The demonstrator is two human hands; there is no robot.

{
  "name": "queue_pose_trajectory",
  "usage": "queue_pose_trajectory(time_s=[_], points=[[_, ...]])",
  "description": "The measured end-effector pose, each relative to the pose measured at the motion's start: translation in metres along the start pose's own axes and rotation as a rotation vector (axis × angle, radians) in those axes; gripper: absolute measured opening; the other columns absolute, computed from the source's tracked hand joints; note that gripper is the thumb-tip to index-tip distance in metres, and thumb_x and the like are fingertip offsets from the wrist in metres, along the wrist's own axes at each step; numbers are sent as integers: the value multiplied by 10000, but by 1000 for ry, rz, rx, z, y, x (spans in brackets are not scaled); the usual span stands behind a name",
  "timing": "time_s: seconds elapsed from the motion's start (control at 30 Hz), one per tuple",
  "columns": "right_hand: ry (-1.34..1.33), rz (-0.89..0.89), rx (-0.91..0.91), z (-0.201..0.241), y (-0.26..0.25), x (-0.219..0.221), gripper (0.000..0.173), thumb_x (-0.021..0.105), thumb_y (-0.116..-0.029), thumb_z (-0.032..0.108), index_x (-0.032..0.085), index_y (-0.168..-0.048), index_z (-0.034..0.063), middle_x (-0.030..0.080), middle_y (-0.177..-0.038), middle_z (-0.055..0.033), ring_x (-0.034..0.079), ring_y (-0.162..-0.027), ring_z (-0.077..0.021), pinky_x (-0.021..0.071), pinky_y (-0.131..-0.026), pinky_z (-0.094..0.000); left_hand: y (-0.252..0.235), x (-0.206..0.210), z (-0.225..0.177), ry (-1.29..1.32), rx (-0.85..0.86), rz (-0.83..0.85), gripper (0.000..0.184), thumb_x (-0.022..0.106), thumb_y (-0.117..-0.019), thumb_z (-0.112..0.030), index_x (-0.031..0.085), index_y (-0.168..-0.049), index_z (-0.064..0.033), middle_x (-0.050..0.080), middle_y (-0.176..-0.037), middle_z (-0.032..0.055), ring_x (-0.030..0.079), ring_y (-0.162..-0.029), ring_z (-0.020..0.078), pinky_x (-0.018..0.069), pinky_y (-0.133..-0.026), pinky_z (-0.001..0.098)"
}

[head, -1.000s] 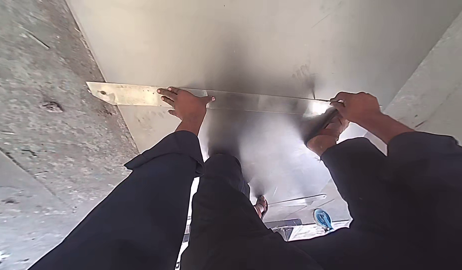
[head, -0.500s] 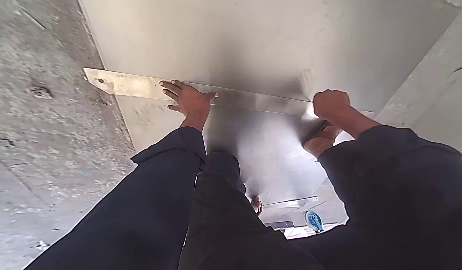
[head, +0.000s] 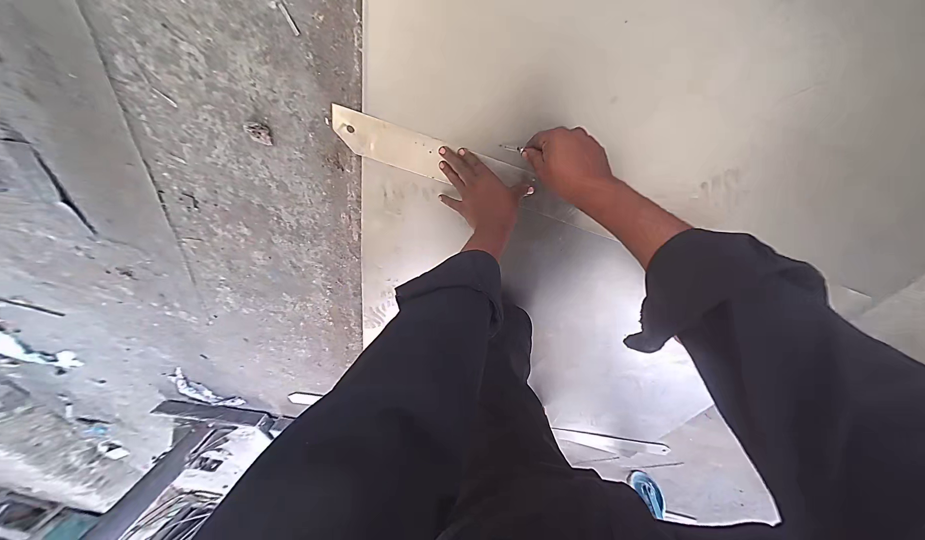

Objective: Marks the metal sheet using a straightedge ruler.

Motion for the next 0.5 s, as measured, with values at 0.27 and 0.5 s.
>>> queue_pose_trajectory(time_s=[0.27, 0.5], points=[[6, 28, -62, 9, -12, 30, 357, 440, -1096, 368, 721, -1215, 183, 736, -1125, -120, 694, -1080, -345, 531, -840, -591, -1, 4, 2, -2, 29, -21, 1277, 811, -735, -577, 113, -1641, -10, -66, -1732, 167, -24, -1602, 352, 138, -1175, 742], [116, 8, -25, 33, -13, 28, 362, 416, -1090, 364, 709, -1131, 155, 730, -1083, -126, 701, -1054, -340, 539, -773, -564, -1, 2, 1, -28, 26, -15, 1075, 724, -848, -402, 116, -1639, -1, -53, -1733, 172, -15, -1601, 359, 137, -1178, 743]])
Point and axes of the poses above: each hand's wrist, its own y-axis away from the middle knuckle, its own x-axis out of the palm, z = x × y, the point moved 6 cm from there along -y, towards the middle knuckle
